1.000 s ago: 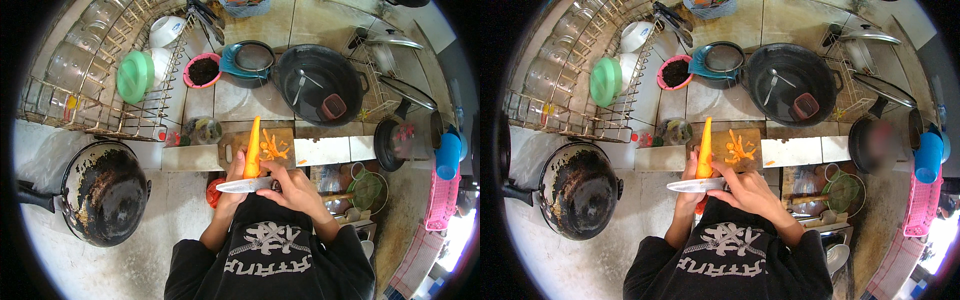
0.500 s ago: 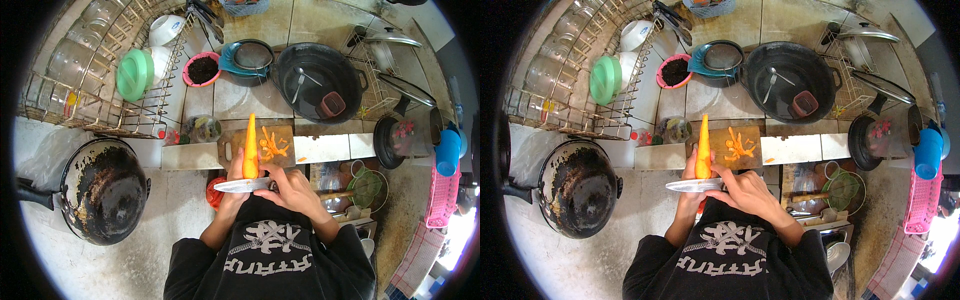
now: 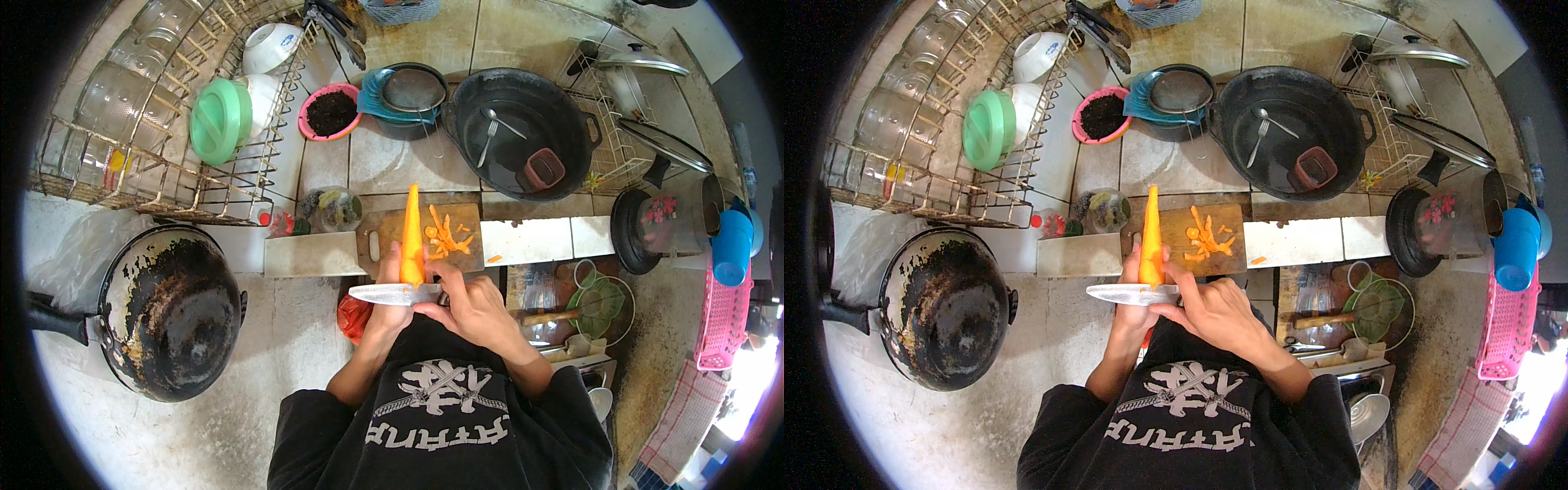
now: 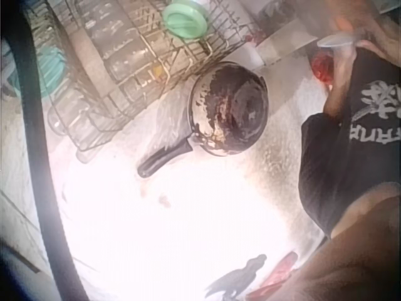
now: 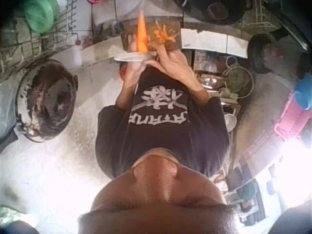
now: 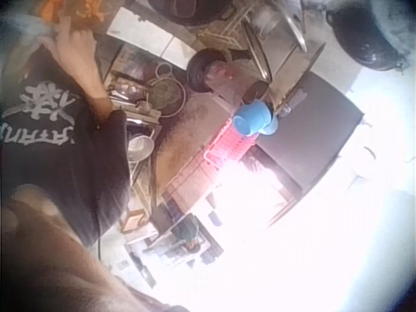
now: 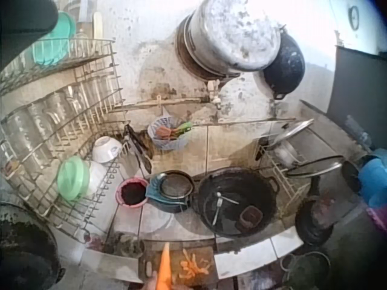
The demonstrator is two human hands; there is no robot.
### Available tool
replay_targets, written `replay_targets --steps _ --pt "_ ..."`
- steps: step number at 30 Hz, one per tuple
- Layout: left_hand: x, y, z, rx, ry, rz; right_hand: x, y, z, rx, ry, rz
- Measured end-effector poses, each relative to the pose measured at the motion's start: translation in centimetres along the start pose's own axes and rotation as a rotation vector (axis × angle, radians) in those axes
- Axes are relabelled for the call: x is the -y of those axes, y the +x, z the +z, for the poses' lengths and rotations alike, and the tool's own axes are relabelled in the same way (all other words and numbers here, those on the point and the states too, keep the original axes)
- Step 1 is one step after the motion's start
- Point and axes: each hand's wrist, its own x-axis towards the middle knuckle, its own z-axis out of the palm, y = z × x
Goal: The person peels a carrot using a knife, then places the knife and the carrot into a bowl of water.
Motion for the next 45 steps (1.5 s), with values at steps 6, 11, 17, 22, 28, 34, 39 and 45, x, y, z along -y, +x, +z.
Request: replay_targets --steps 6,11,17,22,28,34,39,45 --pt "1.0 -1.3 -0.2 0.024 0.084 -0.081 -0.6 0.7 -0.5 -0.061 -0.056 0.056" --pt "0.2 -0.4 0.5 -0.047 0.002 -0.013 -0.3 0.4 -0.5 0.015 0.007 0.031" --pt "0.1 0.3 -1.2 0.064 -0.011 -0.015 0.1 0.1 -0.5 0.048 0.01 0.037" --pt "-0.1 0.2 -0.7 0.043 0.024 0.019 0.2 0.3 -0.5 0.024 -0.023 0.038" --pt "0.1 0.2 -0.3 0.012 0.087 0.075 0.1 0.7 -0.4 -0.06 -0.064 0.005" --pt "1.3 -0.2 -1.4 0.065 0.159 0.019 -0.2 1.1 -0.6 -0.097 -0.054 -0.007" --pt "1.2 -0.6 -0.2 0.088 0.152 -0.019 -0.1 1.3 -2.0 0.033 -0.063 0.082" --pt "1.3 0.2 -0.5 0.006 0.236 0.108 -0.1 0.6 -2.1 0.013 -0.039 0.031"
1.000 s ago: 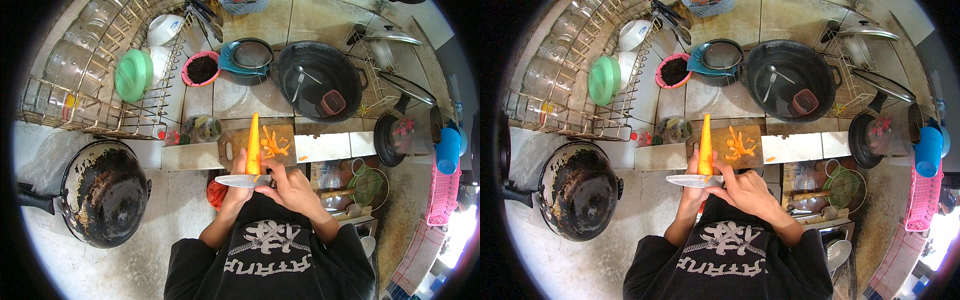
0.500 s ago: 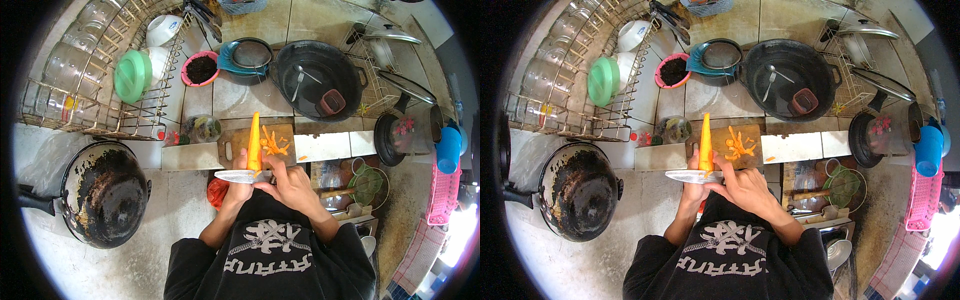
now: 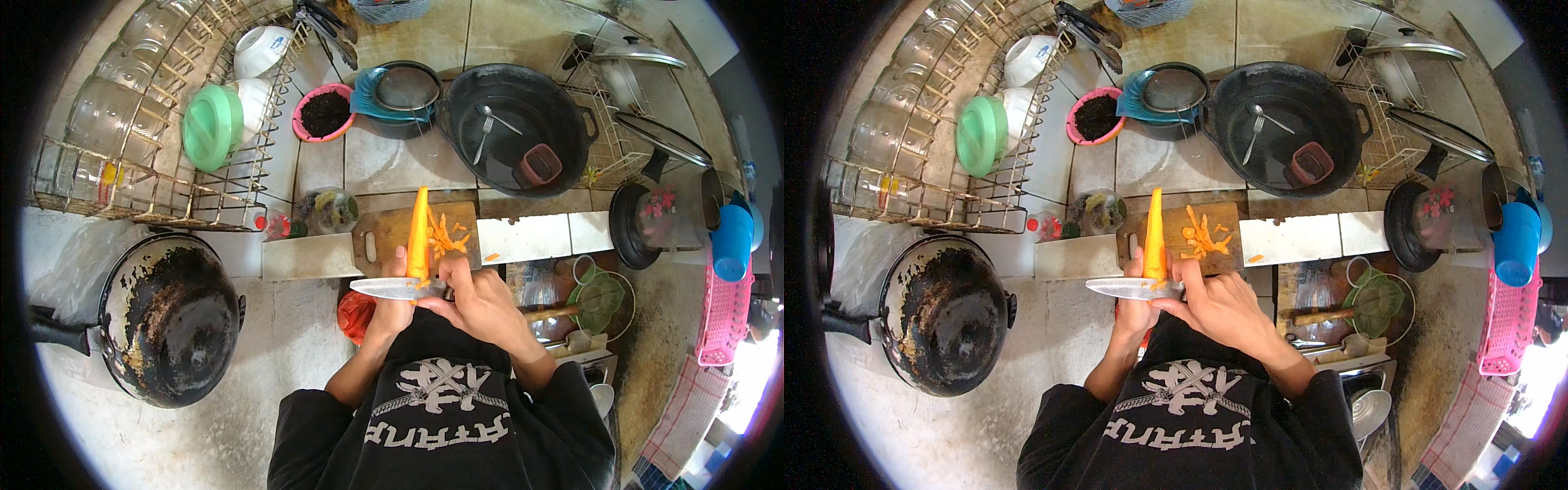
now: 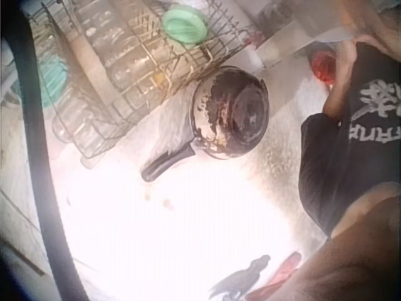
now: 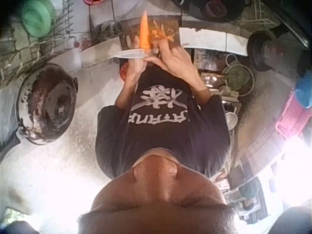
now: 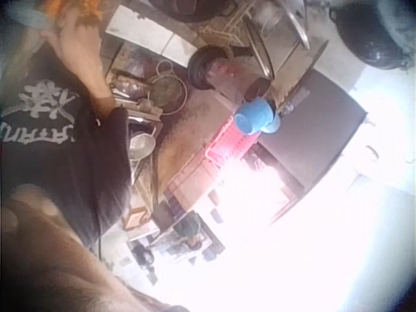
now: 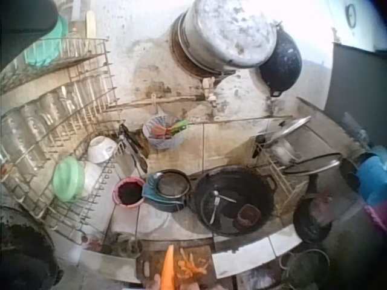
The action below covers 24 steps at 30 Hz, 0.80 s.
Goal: The person peels a carrot using a knife, then places the knife and the carrot into a bowl of water.
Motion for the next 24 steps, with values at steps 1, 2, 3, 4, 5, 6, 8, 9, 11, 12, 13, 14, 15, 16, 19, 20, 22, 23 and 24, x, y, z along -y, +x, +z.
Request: replay_targets --steps 1,2,3,4,5,6,8,9,11,12,13,14,15,16,19,20,22,23,24 --pt "-0.1 0.2 -1.5 0.156 0.043 -0.025 0.0 0.0 -0.1 0.004 0.016 0.005" --pt "0.3 0.1 -1.6 0.13 0.076 -0.012 0.1 0.0 -0.1 0.008 0.032 0.01" --pt "0.6 -0.1 -1.6 0.104 0.108 0.002 0.1 0.0 -0.1 0.012 0.048 0.015" --pt "0.7 -0.1 -1.5 0.079 0.139 0.014 0.2 0.0 -0.2 0.03 0.033 0.02" --pt "0.5 -0.2 -1.4 0.092 0.142 0.014 0.3 0.1 -0.4 0.048 0.019 0.025" --pt "0.1 -0.3 -1.4 0.106 0.144 0.014 0.3 0.1 -0.5 0.066 0.005 0.029" --pt "0.1 -0.4 -1.2 0.092 0.151 0.033 0.2 0.1 -0.3 0.041 0.009 0.014" --pt "0.5 -0.5 -1.0 0.066 0.154 0.05 0.2 0.1 -0.1 0.029 0.011 0.007" --pt "0.7 -0.6 -1.0 0.055 0.183 0.066 -0.1 -0.2 0.2 0.006 -0.013 -0.005" --pt "0.4 -0.6 -1.1 0.07 0.206 0.067 -0.2 -0.2 0.3 -0.006 -0.024 -0.01" --pt "0.4 -0.7 -1.2 0.084 0.23 0.068 -0.3 -0.3 0.4 -0.005 -0.032 -0.006" --pt "1.6 -0.7 -2.0 0.067 0.271 0.099 -0.2 -0.3 0.4 -0.005 -0.038 -0.006" --pt "3.9 -0.8 -3.3 0.05 0.313 0.129 0.0 -0.2 0.5 -0.005 -0.045 -0.007" --pt "4.4 -0.8 -3.6 0.061 0.347 0.133 -0.1 -0.3 0.5 -0.002 -0.039 0.001" --pt "4.5 -0.8 -4.1 0.133 0.41 0.095 -0.2 -0.3 0.5 0.004 -0.032 0.023" --pt "3.9 -0.9 -3.8 0.164 0.412 0.069 -0.3 -0.3 0.5 0.004 -0.037 0.029" --pt "3.2 -1.2 -3.5 0.188 0.409 0.051 -0.3 -0.3 0.5 -0.002 -0.045 0.039" --pt "3.3 -1.3 -3.6 0.187 0.428 0.063 -0.2 -0.3 0.6 -0.008 -0.049 0.043" --pt "4.9 -1.4 -4.4 0.168 0.487 0.114 -0.1 -0.3 0.6 -0.014 -0.052 0.046"
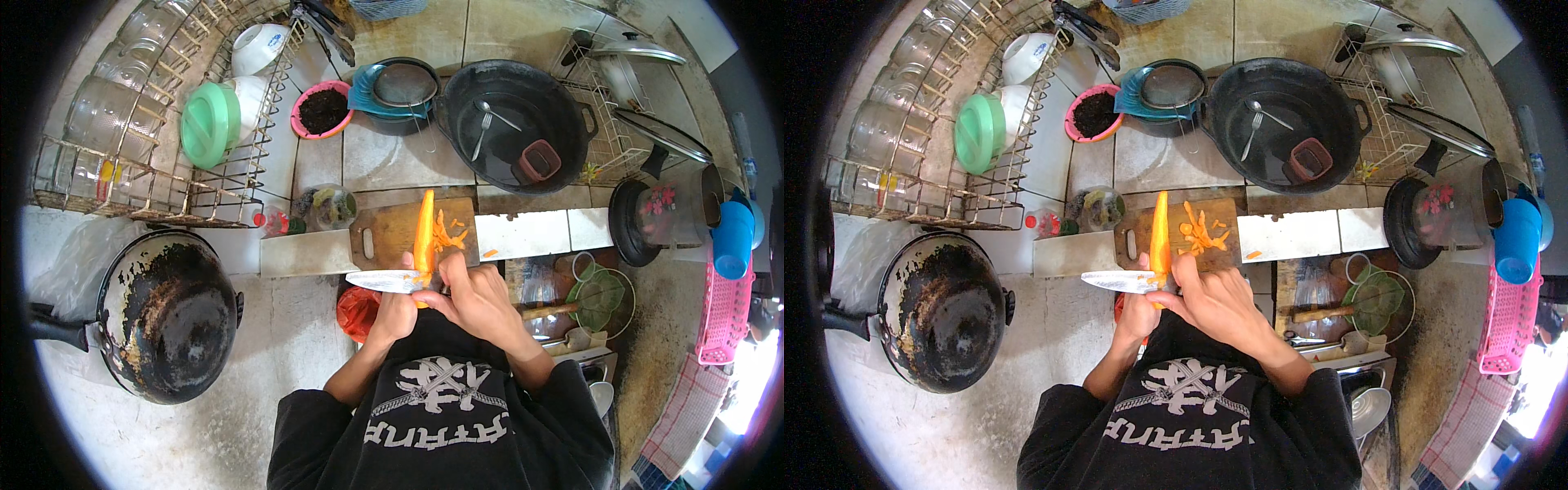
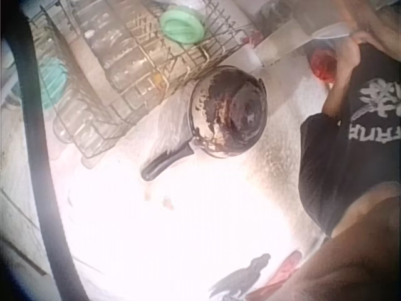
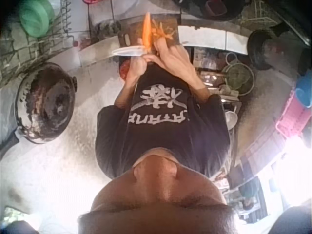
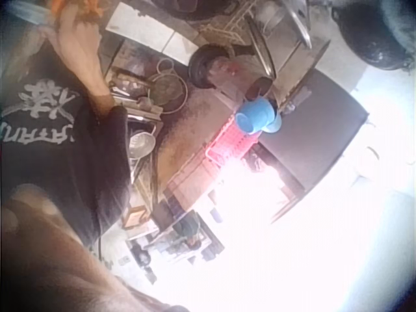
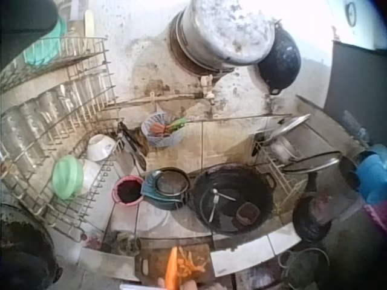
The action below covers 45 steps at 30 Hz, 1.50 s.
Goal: The person peels a carrot using a knife, then places the knife and the carrot into a bowl of water.
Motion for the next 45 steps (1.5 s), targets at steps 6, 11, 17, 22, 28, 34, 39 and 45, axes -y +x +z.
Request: replay_targets --steps 6,11,17,22,28,34,39,45 --pt "-2.0 0.2 0.3 -0.007 -0.122 -0.105 -0.2 0.0 -0.1 -0.062 0.029 -0.032" --pt "-4.3 0.2 0.6 -0.016 -0.263 -0.038 -0.3 -0.3 -0.6 -0.032 0.028 -0.007" --pt "-2.8 0.2 0.8 -0.057 -0.215 -0.02 -0.3 -0.1 -0.3 -0.053 0.022 -0.003" --pt "-3.9 0.3 0.3 0.053 -0.284 -0.075 -0.5 0.0 -0.2 -0.055 0.017 0.005" --pt "-5.2 -0.1 0.6 0.036 -0.324 -0.091 -0.2 0.1 -0.6 -0.047 -0.006 -0.008" --pt "-5.3 0.0 0.3 0.074 -0.377 -0.13 -0.3 0.1 -0.6 -0.038 -0.019 -0.017" --pt "-5.9 0.0 0.6 0.054 -0.004 -0.078 -0.7 0.4 0.1 -0.041 0.027 -0.012" --pt "-4.3 0.1 0.4 -0.021 -0.323 -0.079 -0.1 1.0 0.1 -0.051 0.153 -0.122"
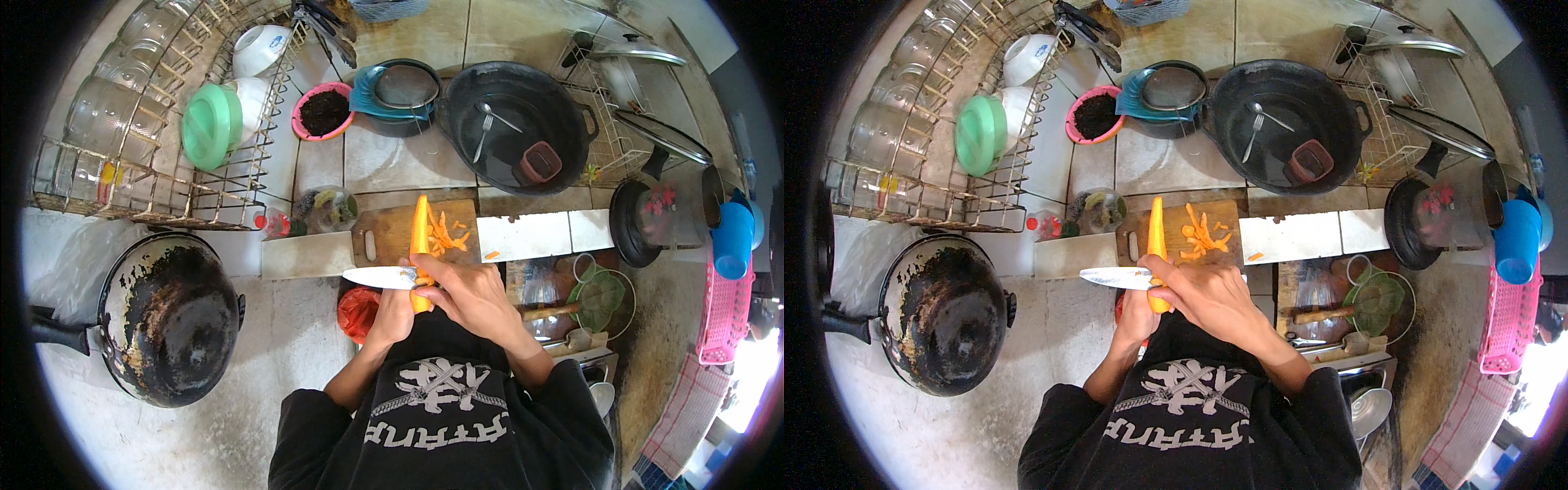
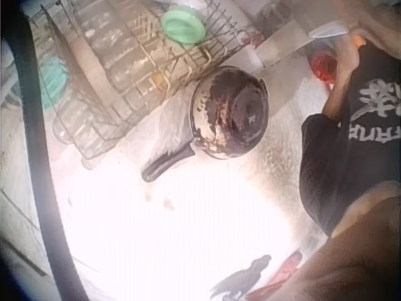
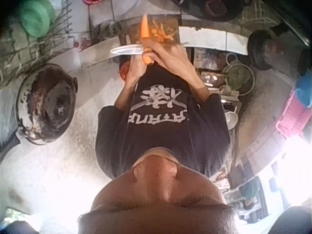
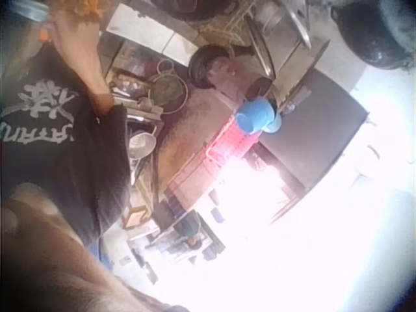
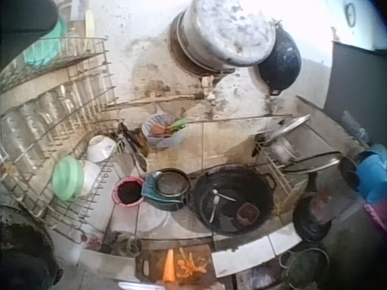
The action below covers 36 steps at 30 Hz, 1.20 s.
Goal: The person peels a carrot using a knife, then places the knife and the carrot into a bowl of water.
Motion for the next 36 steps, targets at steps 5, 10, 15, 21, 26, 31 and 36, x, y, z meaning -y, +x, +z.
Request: replay_targets --steps 5,10,15,21,26,31,36 --pt "-1.5 0.2 -0.5 0.028 -0.155 -0.077 -0.7 -0.6 0.5 -0.01 0.058 -0.035" --pt "-1.9 0.1 -0.5 0.006 -0.106 -0.068 -0.5 -0.8 0.7 -0.083 0.022 -0.064" --pt "-1.8 0.2 -1.0 0.043 0.152 0.035 -0.3 -0.5 0.1 -0.068 0.087 -0.032" --pt "-2.8 1.6 -1.5 0.04 0.149 0.034 -1.3 -0.1 -0.9 -0.191 0.317 0.014" --pt "-2.9 2.5 -2.0 0.046 0.033 0.053 -3.2 0.2 -0.1 -0.113 0.389 0.335" --pt "-2.6 2.8 -2.5 0.01 -0.044 0.028 -8.0 -1.0 3.6 -0.022 0.473 0.555" --pt "-3.7 2.6 -2.3 0.056 -0.113 -0.013 -11.0 -1.9 6.4 0.075 0.274 0.511"
